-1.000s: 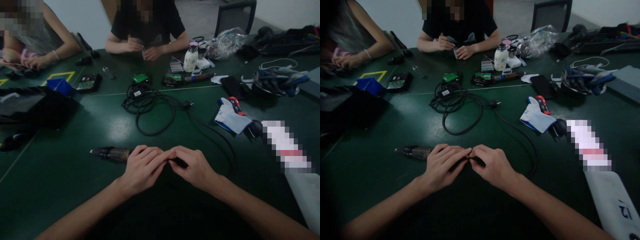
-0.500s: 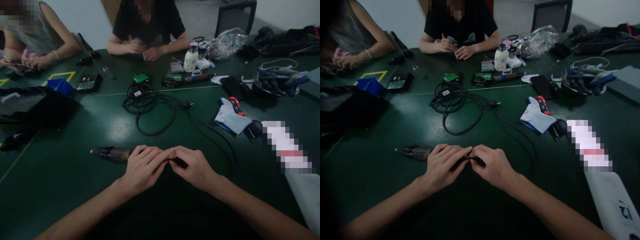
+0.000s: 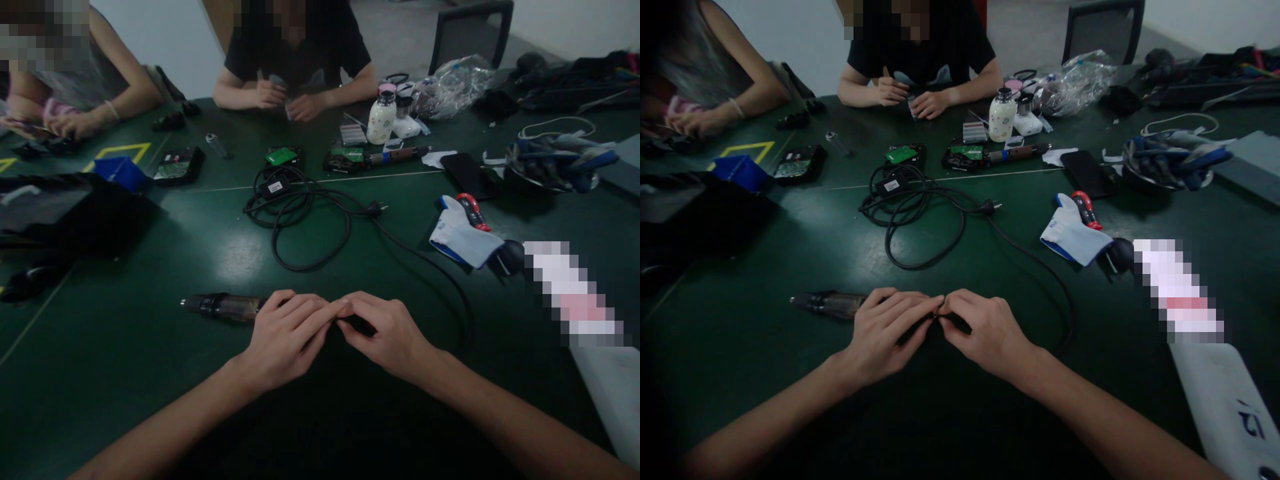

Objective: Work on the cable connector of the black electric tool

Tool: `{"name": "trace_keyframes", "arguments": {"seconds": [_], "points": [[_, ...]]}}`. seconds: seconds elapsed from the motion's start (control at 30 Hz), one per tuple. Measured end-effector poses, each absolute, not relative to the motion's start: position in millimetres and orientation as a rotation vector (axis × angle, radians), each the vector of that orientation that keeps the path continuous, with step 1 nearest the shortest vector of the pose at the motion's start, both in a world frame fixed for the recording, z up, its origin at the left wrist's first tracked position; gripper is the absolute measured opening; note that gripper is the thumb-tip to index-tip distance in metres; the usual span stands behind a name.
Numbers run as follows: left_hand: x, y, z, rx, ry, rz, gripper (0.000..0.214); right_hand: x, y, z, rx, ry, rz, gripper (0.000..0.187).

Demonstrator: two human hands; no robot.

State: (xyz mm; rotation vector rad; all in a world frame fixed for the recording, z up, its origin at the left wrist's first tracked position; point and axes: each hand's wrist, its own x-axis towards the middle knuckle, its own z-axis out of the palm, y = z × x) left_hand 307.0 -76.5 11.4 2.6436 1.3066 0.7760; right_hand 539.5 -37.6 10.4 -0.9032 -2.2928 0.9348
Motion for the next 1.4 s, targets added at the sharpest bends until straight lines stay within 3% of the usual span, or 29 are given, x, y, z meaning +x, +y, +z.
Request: {"name": "trace_keyframes", "arguments": {"seconds": [1.4], "points": [[306.3,-74.6,8.6,2.641,1.325,0.84,0.046,539.8,-37.1,10.3,-0.896,-2.297,0.926,0.011]]}}
